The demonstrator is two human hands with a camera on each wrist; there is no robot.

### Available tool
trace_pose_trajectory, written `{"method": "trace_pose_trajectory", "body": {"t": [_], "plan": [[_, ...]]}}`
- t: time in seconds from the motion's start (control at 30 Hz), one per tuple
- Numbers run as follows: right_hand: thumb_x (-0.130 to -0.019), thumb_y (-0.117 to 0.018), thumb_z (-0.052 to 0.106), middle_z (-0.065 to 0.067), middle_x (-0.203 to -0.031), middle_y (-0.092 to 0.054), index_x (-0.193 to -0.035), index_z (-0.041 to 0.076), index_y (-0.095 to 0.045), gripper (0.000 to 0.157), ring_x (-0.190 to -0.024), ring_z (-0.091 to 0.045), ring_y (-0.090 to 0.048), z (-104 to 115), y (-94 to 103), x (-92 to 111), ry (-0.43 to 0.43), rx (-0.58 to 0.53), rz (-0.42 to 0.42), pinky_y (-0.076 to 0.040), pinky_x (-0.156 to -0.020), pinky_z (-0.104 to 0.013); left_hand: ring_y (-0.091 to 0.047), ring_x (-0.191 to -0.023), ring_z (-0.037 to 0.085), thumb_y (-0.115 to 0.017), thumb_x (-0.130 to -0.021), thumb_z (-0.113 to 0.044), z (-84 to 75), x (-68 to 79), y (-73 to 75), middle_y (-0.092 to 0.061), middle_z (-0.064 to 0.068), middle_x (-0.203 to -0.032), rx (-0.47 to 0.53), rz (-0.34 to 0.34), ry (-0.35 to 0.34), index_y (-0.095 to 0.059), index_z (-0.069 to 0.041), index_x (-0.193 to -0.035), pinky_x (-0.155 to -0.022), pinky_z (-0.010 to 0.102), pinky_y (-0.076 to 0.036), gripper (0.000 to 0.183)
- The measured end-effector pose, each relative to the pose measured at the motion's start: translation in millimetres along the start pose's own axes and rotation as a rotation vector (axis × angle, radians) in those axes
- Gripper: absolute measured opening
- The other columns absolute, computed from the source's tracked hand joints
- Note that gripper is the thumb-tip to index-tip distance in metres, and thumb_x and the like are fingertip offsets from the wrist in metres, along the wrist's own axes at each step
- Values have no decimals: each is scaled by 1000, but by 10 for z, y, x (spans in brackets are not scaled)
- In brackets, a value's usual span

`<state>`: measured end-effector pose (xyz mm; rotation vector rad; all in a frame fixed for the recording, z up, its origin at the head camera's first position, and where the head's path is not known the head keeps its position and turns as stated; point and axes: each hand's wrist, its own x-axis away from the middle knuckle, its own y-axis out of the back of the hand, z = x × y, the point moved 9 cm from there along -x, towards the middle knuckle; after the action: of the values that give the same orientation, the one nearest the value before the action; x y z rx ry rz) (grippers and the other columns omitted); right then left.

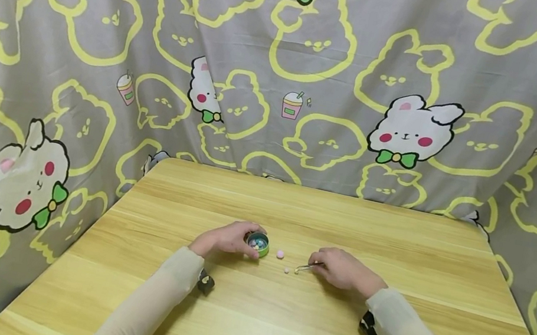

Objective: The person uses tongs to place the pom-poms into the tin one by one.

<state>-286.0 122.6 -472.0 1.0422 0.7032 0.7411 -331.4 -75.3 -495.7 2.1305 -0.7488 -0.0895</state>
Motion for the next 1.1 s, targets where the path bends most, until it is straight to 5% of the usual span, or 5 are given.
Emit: {"method": "trace_pose_trajectory", "body": {"t": [1.1], "plan": [[-93, -58, 9, 3, -96, -62, -104, 12, -67, 14, -82, -9, -57, -187, 269, -165, -93, -29, -59, -47, -70, -33, -53, -106, 14, -79, -77, -34, -19, 5, 11, -58, -2, -118, -5, 3, -6, -54, -14, -130, -91, 29, -42, 61]]}}
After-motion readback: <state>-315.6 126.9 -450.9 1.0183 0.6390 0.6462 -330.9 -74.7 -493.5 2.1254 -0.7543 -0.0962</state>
